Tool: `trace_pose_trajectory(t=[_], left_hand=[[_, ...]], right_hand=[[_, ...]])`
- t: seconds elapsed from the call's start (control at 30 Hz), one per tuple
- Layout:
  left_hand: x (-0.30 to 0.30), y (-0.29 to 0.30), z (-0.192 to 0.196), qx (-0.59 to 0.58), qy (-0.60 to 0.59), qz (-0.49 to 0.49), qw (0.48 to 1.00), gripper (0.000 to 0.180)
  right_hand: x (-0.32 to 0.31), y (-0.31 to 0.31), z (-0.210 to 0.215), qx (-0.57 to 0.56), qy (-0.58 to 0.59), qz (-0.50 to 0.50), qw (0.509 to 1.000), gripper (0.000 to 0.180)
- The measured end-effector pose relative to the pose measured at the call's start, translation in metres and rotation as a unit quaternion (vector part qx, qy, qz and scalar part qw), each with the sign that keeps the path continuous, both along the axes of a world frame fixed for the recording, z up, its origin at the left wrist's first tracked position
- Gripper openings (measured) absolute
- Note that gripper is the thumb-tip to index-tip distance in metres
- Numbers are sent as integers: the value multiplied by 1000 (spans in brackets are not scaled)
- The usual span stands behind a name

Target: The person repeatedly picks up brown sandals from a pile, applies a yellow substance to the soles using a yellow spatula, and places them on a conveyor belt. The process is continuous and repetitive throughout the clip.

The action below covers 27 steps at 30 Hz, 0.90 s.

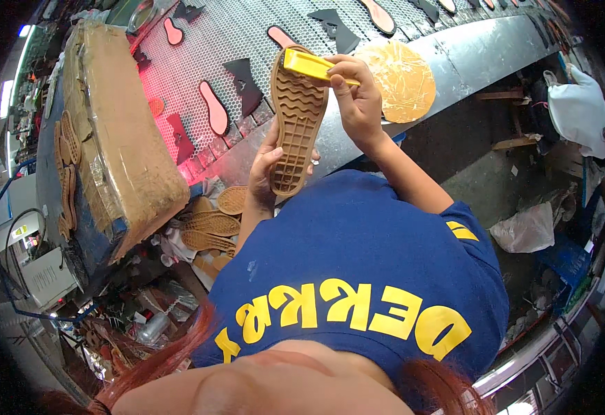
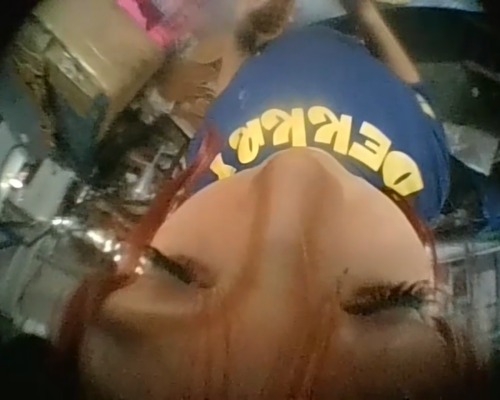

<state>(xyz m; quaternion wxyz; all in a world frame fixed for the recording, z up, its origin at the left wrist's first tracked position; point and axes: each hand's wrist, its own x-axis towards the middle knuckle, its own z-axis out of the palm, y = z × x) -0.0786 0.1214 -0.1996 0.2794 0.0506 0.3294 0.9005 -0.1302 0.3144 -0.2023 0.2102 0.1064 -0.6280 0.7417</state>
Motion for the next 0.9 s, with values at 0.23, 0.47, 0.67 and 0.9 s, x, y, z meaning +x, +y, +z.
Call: trace_pose_trajectory(t=[0.23, 0.47, 0.67, 0.9], left_hand=[[-2, 1, 8, -9, 6, -2, 1000, 76], [-4, 2, 4, 52, -22, 10, 998, 72], [-10, -6, -5, 136, -63, 14, 989, 67], [-22, -3, -1, 138, -145, 97, 975, 65]], right_hand=[[6, 6, 2, 46, 4, 32, 998, 14], [15, 14, 9, 106, 19, 102, 989, 14], [27, 11, 19, 148, 8, 137, 979, 14], [44, -3, 21, 227, 40, 116, 966, 17]])
